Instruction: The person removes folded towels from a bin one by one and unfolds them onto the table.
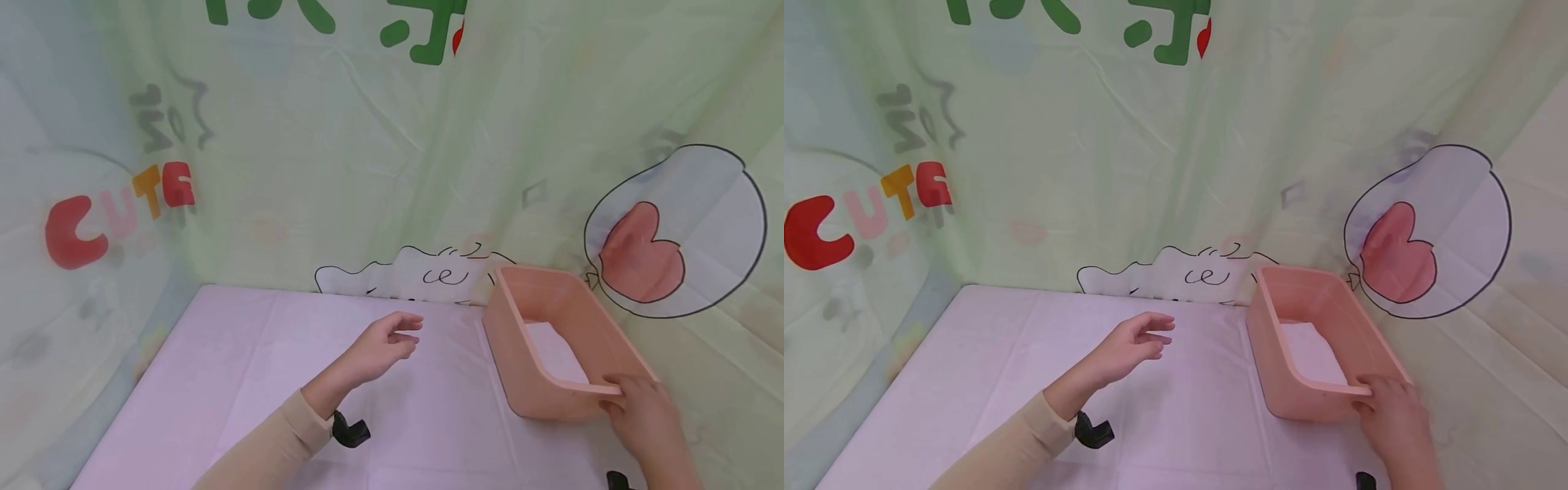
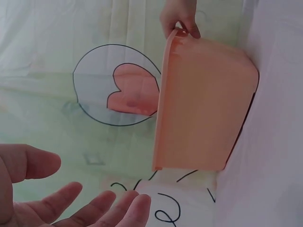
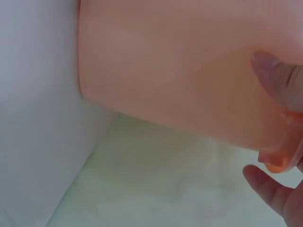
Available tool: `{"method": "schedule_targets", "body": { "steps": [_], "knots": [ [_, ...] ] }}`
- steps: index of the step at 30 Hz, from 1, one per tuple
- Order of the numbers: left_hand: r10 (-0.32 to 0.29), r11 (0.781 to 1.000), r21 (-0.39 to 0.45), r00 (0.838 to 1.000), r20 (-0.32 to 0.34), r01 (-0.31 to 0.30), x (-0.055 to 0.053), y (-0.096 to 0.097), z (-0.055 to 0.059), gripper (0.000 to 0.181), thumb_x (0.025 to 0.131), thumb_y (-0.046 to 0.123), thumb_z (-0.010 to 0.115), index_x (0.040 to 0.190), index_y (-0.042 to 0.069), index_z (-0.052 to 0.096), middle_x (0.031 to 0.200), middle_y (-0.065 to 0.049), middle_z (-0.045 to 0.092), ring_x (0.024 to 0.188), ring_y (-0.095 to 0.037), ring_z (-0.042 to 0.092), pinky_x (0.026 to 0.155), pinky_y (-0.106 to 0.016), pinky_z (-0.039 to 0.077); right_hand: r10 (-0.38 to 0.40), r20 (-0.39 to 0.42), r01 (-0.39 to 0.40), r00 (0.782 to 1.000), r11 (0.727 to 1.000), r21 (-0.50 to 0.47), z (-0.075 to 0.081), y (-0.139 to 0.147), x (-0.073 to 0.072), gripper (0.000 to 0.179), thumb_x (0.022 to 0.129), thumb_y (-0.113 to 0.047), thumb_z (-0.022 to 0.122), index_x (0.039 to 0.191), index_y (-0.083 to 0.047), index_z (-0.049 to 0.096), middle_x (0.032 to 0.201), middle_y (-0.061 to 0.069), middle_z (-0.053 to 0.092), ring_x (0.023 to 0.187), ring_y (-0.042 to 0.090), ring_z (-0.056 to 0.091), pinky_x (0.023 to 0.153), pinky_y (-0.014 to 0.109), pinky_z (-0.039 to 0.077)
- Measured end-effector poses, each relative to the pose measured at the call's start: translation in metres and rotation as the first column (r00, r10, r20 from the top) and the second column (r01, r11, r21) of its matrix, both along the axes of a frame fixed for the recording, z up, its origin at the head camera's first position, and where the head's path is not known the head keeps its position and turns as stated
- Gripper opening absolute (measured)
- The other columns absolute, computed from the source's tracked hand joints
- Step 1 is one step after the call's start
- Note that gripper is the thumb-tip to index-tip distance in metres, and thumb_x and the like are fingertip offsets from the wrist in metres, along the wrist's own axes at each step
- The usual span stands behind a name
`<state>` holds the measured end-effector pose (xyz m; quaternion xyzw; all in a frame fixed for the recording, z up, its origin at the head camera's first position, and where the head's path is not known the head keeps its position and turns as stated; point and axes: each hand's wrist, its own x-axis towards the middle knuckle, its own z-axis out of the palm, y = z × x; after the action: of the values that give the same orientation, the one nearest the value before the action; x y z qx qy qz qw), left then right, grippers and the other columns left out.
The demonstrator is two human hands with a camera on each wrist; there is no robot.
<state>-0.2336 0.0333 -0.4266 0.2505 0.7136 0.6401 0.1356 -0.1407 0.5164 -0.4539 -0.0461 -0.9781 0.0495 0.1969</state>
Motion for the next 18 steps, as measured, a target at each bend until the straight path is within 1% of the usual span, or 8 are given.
{"method": "schedule_targets", "body": {
  "steps": [2,4,7,9,14,16,18],
  "knots": [
    [-0.003,1.0,0.001,1.0,0.0,0.003,0.0,0.002,0.002,0.046,0.106,0.013,0.059,0.152,0.013,0.057,0.154,-0.008,0.061,0.139,-0.031,0.065,0.108,-0.04,0.06,-0.006,0.029,0.007,1.0,1.0,-0.016,0.002,0.005,-0.003,0.041,0.077,-0.006,0.093,0.109,0.006,0.069,0.101,0.027,0.07,0.095,0.046,0.05,0.082,0.057,0.043],
    [-0.006,1.0,-0.004,1.0,0.002,0.006,-0.001,0.004,0.004,0.045,0.106,0.012,0.059,0.152,0.013,0.057,0.154,-0.008,0.061,0.139,-0.032,0.065,0.108,-0.041,0.06,-0.012,0.038,0.013,0.999,1.0,-0.026,0.002,0.008,-0.003,0.035,0.077,-0.009,0.094,0.099,0.002,0.069,0.089,0.018,0.069,0.091,0.04,0.048,0.077,0.048,0.041],
    [-0.009,1.0,-0.021,1.0,0.0,0.009,-0.001,0.007,0.007,0.045,0.107,0.012,0.059,0.152,0.013,0.057,0.154,-0.008,0.061,0.14,-0.033,0.065,0.108,-0.041,0.06,-0.024,0.046,0.026,0.999,0.998,-0.049,0.003,0.01,-0.002,0.032,0.076,-0.011,0.095,0.092,-0.002,0.068,0.083,0.011,0.067,0.089,0.037,0.046,0.074,0.041,0.038],
    [-0.009,0.999,-0.036,1.0,-0.005,0.009,-0.002,0.009,0.009,0.045,0.107,0.013,0.059,0.152,0.013,0.057,0.153,-0.007,0.061,0.139,-0.03,0.065,0.108,-0.041,0.059,-0.028,0.034,0.03,0.999,0.998,-0.06,0.002,0.01,0.0,0.032,0.075,-0.011,0.095,0.09,-0.003,0.068,0.081,0.009,0.067,0.089,0.036,0.046,0.073,0.039,0.036],
    [-0.017,0.999,-0.052,1.0,-0.022,0.016,-0.005,0.012,0.014,0.044,0.108,0.014,0.058,0.152,0.013,0.057,0.153,-0.006,0.061,0.139,-0.028,0.065,0.11,-0.042,0.058,-0.057,0.022,0.058,0.998,0.995,-0.083,0.0,0.009,0.0,0.033,0.076,-0.01,0.095,0.094,0.0,0.069,0.085,0.014,0.068,0.091,0.037,0.046,0.073,0.039,0.037],
    [-0.018,0.998,-0.056,0.999,-0.027,0.017,-0.005,0.012,0.015,0.044,0.108,0.014,0.058,0.152,0.013,0.057,0.153,-0.006,0.061,0.139,-0.029,0.065,0.111,-0.043,0.058,-0.052,0.002,0.052,0.999,0.995,-0.081,-0.002,0.009,-0.002,0.034,0.076,-0.009,0.095,0.095,0.0,0.068,0.087,0.015,0.068,0.091,0.037,0.046,0.074,0.038,0.036],
    [-0.018,0.998,-0.059,0.999,-0.034,0.016,-0.006,0.013,0.016,0.044,0.108,0.014,0.058,0.152,0.013,0.057,0.153,-0.007,0.062,0.139,-0.029,0.064,0.111,-0.043,0.058,-0.014,-0.039,0.011,0.999,0.998,-0.064,-0.003,0.009,-0.003,0.035,0.075,-0.007,0.096,0.094,0.0,0.067,0.086,0.016,0.067,0.089,0.037,0.047,0.074,0.039,0.036]
  ]
}}
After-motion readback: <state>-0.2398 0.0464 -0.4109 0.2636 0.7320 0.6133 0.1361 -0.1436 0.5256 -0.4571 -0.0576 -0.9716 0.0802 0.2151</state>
